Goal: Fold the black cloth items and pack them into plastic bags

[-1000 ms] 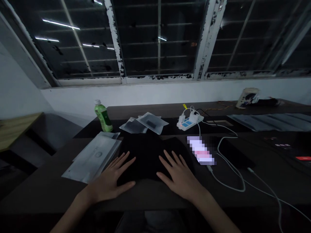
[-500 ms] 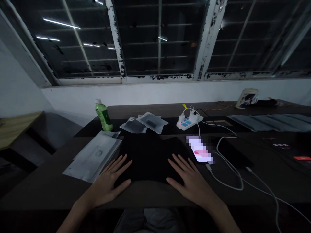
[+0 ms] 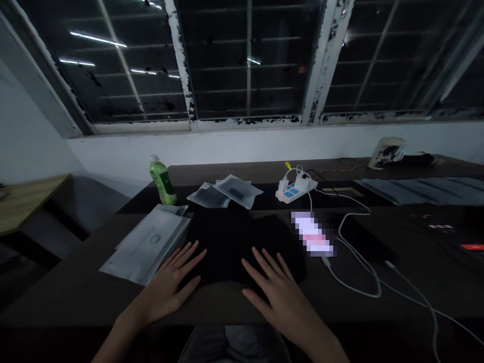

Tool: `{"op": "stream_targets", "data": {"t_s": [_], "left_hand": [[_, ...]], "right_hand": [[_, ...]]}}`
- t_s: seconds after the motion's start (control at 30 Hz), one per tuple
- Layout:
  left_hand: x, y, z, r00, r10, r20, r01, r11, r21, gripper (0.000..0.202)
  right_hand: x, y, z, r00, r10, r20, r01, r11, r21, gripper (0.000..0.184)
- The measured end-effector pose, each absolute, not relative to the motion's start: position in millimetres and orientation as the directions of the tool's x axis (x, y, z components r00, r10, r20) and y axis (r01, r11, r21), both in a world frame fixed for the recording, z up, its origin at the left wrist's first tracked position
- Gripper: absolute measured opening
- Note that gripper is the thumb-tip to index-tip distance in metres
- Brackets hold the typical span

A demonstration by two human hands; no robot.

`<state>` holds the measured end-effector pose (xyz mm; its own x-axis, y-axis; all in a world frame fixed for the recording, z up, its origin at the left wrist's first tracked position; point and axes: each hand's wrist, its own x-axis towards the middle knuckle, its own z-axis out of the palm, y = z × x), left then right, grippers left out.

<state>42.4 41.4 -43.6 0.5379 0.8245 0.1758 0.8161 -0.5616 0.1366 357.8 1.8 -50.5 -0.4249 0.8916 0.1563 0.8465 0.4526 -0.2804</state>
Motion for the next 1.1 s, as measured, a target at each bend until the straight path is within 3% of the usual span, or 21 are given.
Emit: {"op": "stream_targets", "data": {"t_s": [0.2,0.37,0.5,0.6,0.73,0.83,0.97,1.1], "left_hand": [[43.2,39.0,-44.4,0.521,0.835,0.178,0.817,-0.548,0.179,0.057],[43.8,43.4,-34.3,0.451,0.851,0.269,0.836,-0.508,0.205,0.045],[28.5,53.0,-22.9,0.259,0.865,0.429,0.933,-0.338,0.119,0.034],[9.1,55.3,-26.6,0.059,0.877,0.477,0.997,-0.072,0.009,0.043],[-7.9,48.4,-41.2,-0.193,0.889,0.416,0.977,0.215,-0.008,0.059],[-8.3,38.4,-44.3,-0.202,0.902,0.381,0.978,0.204,0.036,0.061],[-2.7,22.0,-35.8,-0.135,0.936,0.325,0.988,0.102,0.116,0.035],[1.3,11.6,-27.2,-0.234,0.948,0.216,0.964,0.197,0.179,0.032]], "right_hand": [[352.8,2.4,-50.6,-0.392,0.920,0.010,0.859,0.370,-0.354,0.050],[350.8,5.4,-41.7,-0.374,0.927,-0.013,0.862,0.343,-0.373,0.051],[341.6,12.3,-31.3,-0.361,0.931,0.044,0.883,0.357,-0.306,0.047],[335.1,16.8,-26.8,-0.356,0.931,0.082,0.890,0.364,-0.273,0.043],[332.8,17.1,-30.5,-0.339,0.937,0.086,0.899,0.350,-0.264,0.043],[335.1,14.6,-36.4,-0.336,0.937,0.096,0.893,0.349,-0.285,0.044],[339.1,11.9,-43.4,-0.336,0.937,0.098,0.887,0.350,-0.302,0.045],[342.0,11.0,-48.8,-0.348,0.930,0.122,0.873,0.368,-0.319,0.046]]}}
